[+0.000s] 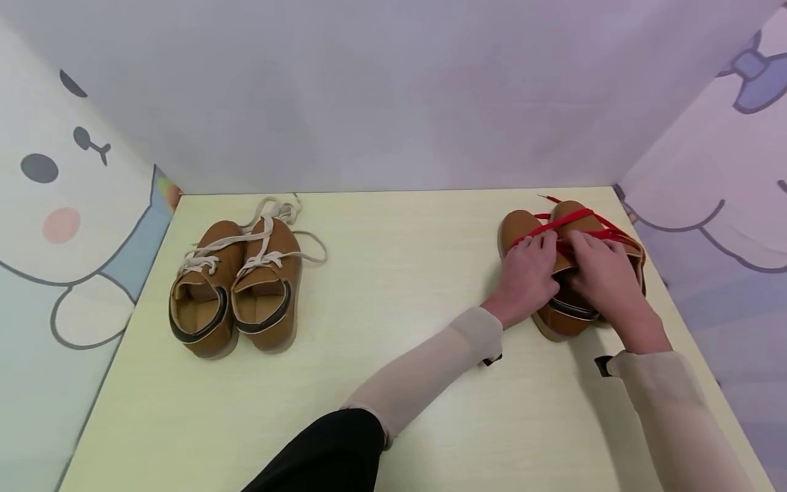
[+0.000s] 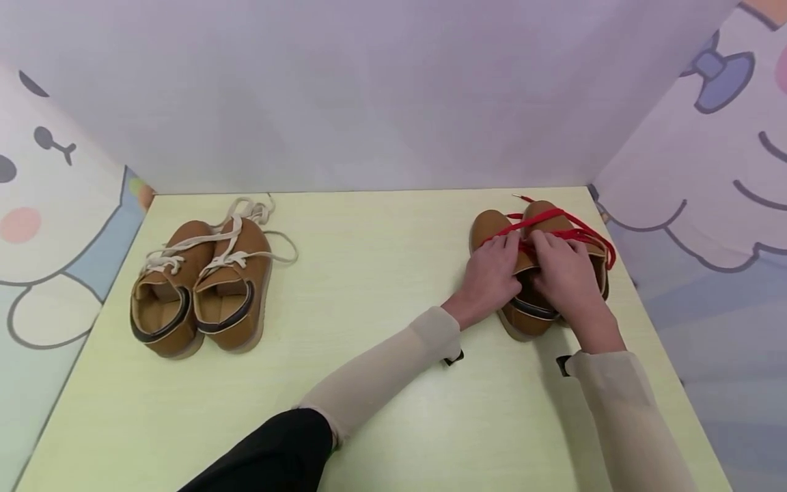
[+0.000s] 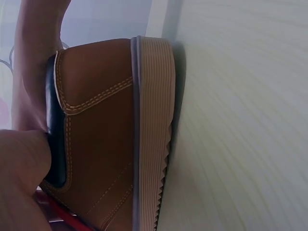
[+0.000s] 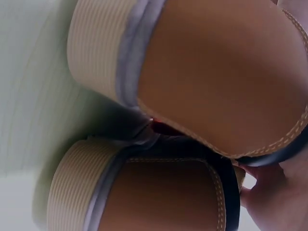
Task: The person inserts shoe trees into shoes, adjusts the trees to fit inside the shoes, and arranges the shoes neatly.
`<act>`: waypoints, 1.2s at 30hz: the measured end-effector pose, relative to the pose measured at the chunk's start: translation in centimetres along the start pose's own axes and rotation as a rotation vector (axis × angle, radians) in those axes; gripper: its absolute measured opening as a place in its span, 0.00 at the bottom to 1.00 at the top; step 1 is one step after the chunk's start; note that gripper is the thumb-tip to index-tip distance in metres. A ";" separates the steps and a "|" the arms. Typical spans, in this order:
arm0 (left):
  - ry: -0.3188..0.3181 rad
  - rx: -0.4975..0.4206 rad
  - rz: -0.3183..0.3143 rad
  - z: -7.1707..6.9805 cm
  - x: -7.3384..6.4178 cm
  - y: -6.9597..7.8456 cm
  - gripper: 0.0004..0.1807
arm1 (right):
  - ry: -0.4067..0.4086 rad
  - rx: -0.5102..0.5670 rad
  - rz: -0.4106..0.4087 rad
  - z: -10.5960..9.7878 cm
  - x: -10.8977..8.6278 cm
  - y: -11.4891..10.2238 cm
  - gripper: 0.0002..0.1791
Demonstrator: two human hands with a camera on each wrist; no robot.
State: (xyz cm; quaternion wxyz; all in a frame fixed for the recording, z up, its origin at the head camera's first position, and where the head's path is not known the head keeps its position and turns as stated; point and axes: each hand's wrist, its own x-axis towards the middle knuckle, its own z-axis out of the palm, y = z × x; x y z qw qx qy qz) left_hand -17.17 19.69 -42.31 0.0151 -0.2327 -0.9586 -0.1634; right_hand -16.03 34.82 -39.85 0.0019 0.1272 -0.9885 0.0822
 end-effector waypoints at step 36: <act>-0.046 -0.099 -0.051 -3.1 -7.2 -8.6 0.26 | 0.247 0.061 -0.081 -0.6 -4.5 -2.1 0.26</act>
